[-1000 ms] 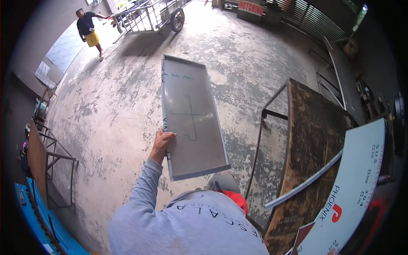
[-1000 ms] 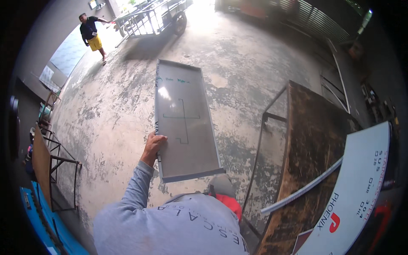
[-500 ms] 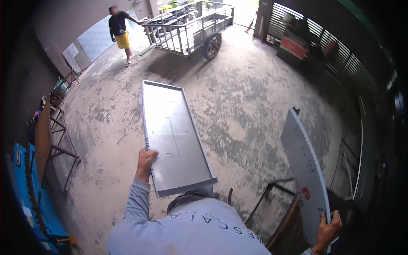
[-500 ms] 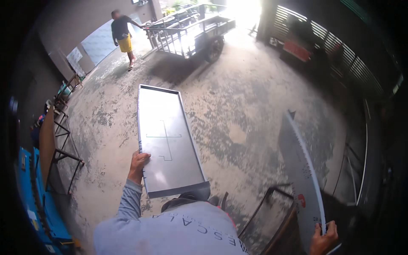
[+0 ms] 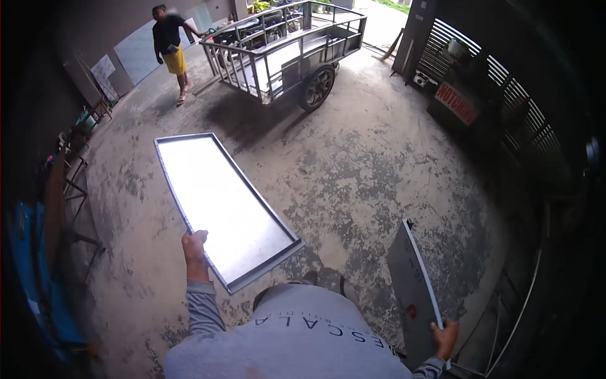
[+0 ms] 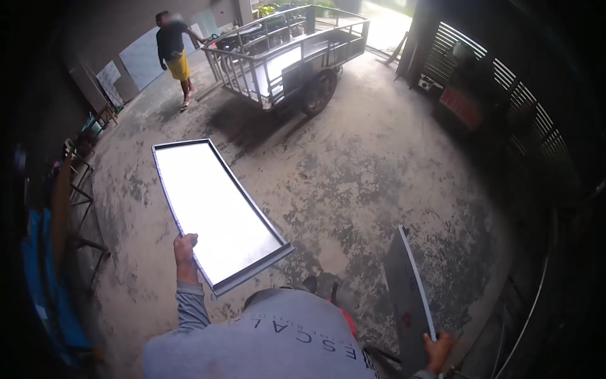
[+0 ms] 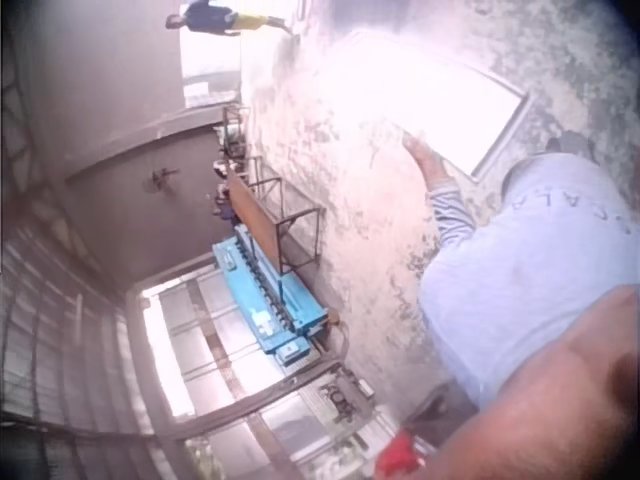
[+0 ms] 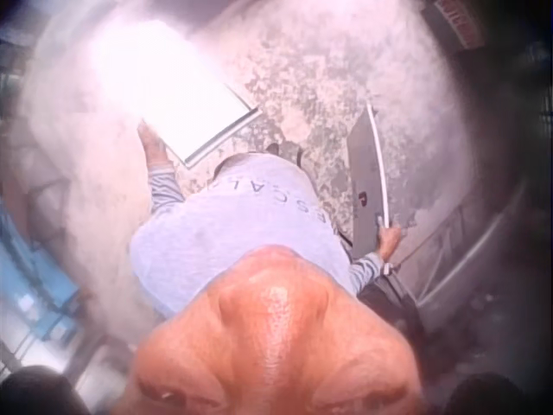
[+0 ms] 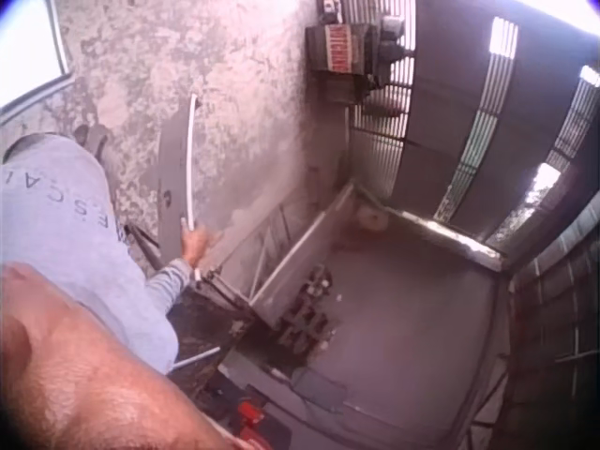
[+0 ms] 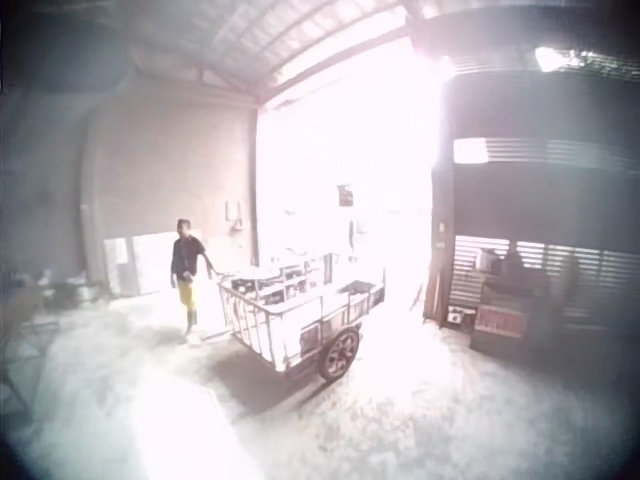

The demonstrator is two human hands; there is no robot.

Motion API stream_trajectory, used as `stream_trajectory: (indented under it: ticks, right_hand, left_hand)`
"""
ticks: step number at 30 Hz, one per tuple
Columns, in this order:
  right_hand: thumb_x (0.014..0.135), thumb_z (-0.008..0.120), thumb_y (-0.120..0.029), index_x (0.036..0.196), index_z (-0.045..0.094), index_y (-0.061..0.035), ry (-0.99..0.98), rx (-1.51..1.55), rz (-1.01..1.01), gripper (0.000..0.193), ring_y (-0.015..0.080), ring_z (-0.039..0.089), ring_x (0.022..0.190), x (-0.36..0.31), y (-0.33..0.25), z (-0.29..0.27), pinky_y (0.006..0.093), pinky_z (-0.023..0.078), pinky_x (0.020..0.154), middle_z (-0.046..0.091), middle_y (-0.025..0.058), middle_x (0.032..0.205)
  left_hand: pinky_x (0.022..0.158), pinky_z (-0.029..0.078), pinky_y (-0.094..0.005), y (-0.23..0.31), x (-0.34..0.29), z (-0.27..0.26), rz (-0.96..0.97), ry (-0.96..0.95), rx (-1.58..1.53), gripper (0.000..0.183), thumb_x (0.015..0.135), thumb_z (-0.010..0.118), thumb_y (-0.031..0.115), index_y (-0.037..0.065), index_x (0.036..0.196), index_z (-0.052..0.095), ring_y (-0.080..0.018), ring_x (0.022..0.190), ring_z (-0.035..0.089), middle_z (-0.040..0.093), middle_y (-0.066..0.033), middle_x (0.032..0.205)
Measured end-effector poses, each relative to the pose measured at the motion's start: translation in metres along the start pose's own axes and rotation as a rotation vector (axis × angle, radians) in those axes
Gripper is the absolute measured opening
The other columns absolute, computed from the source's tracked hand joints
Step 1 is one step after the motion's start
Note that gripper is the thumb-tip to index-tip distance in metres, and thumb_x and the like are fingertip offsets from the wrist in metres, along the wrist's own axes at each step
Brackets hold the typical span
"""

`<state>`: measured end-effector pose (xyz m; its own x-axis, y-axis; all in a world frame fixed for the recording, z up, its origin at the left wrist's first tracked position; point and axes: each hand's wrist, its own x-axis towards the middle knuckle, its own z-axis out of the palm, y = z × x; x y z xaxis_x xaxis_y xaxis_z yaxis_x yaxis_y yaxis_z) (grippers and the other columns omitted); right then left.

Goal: Load fabricated metal plates and components onto a cart for transport.

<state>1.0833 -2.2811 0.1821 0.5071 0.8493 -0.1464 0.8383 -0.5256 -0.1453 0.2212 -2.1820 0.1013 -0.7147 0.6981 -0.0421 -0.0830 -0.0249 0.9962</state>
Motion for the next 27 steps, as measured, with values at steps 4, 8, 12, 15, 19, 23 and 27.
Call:
stream_trajectory:
  ticks: [4, 8, 12, 15, 19, 23, 27]
  right_hand:
    - [0.068, 0.098, -0.036, 0.103, 0.08, 0.0034, -0.205, -0.051, 0.127, 0.056, 0.0428, 0.077, 0.096, 0.167, 0.036, 0.116, 0.0509, 0.058, 0.085, 0.077, 0.0296, 0.099]
    - [0.067, 0.099, -0.037, 0.113, 0.079, 0.0047, -0.369, -0.124, 0.291, 0.066, 0.0412, 0.077, 0.104, 0.346, 0.012, 0.185, 0.05, 0.06, 0.088, 0.078, 0.0273, 0.11]
    - [0.069, 0.098, -0.04, 0.115, 0.079, 0.0042, -0.461, -0.142, 0.366, 0.067, 0.04, 0.077, 0.108, 0.53, -0.013, 0.197, 0.05, 0.061, 0.091, 0.078, 0.0269, 0.116]
    - [0.069, 0.099, -0.033, 0.111, 0.08, 0.007, -0.531, -0.127, 0.411, 0.062, 0.0361, 0.079, 0.102, 0.677, -0.118, 0.171, 0.0477, 0.062, 0.085, 0.08, 0.0252, 0.112]
    - [0.072, 0.099, -0.026, 0.107, 0.078, 0.0111, -0.557, -0.171, 0.37, 0.055, 0.0324, 0.08, 0.098, 0.872, -0.17, 0.167, 0.0471, 0.061, 0.08, 0.08, 0.0254, 0.107]
    - [0.082, 0.091, -0.038, 0.112, 0.078, 0.008, -0.667, -0.297, 0.23, 0.056, 0.032, 0.079, 0.102, 1.072, -0.262, 0.169, 0.0505, 0.06, 0.085, 0.079, 0.0268, 0.11]
    - [0.071, 0.095, -0.036, 0.118, 0.078, 0.004, -0.691, -0.189, 0.193, 0.064, 0.0397, 0.075, 0.115, 1.228, -0.349, 0.203, 0.0468, 0.06, 0.096, 0.078, 0.0257, 0.119]
  left_hand:
    - [0.064, 0.049, -0.0319, 0.04, 0.071, 0.181, -0.086, 0.177, 0.044, 0.012, 0.08, 0.074, 0.009, -0.002, 0.083, 0.072, -0.0172, 0.066, 0.063, 0.067, -0.0026, 0.075]
    - [0.073, 0.055, -0.0342, 0.043, 0.163, 0.357, -0.038, 0.215, 0.059, 0.021, 0.079, 0.075, 0.011, -0.005, 0.093, 0.076, -0.0226, 0.073, 0.068, 0.074, -0.0092, 0.088]
    - [0.083, 0.056, -0.033, 0.039, 0.247, 0.513, -0.066, 0.21, 0.011, 0.018, 0.081, 0.074, 0.012, -0.002, 0.093, 0.076, -0.022, 0.081, 0.07, 0.074, -0.0068, 0.091]
    - [0.083, 0.057, -0.0338, 0.028, 0.336, 0.6, -0.073, 0.233, 0.012, 0.024, 0.083, 0.073, 0.012, -0.002, 0.102, 0.074, -0.024, 0.082, 0.071, 0.074, -0.0085, 0.094]
    - [0.085, 0.059, -0.035, 0.054, 0.423, 0.764, -0.188, 0.224, -0.18, 0.029, 0.087, 0.071, 0.014, -0.003, 0.111, 0.072, -0.0259, 0.084, 0.073, 0.074, -0.0115, 0.098]
    - [0.086, 0.06, -0.036, 0.031, 0.539, 0.897, -0.174, 0.223, -0.329, 0.03, 0.089, 0.069, 0.014, -0.003, 0.113, 0.072, -0.027, 0.086, 0.073, 0.075, -0.0132, 0.099]
    - [0.087, 0.06, -0.0362, 0.037, 0.674, 1.031, -0.191, 0.249, -0.333, 0.032, 0.09, 0.068, 0.015, -0.005, 0.115, 0.071, -0.0279, 0.087, 0.074, 0.075, -0.0142, 0.101]
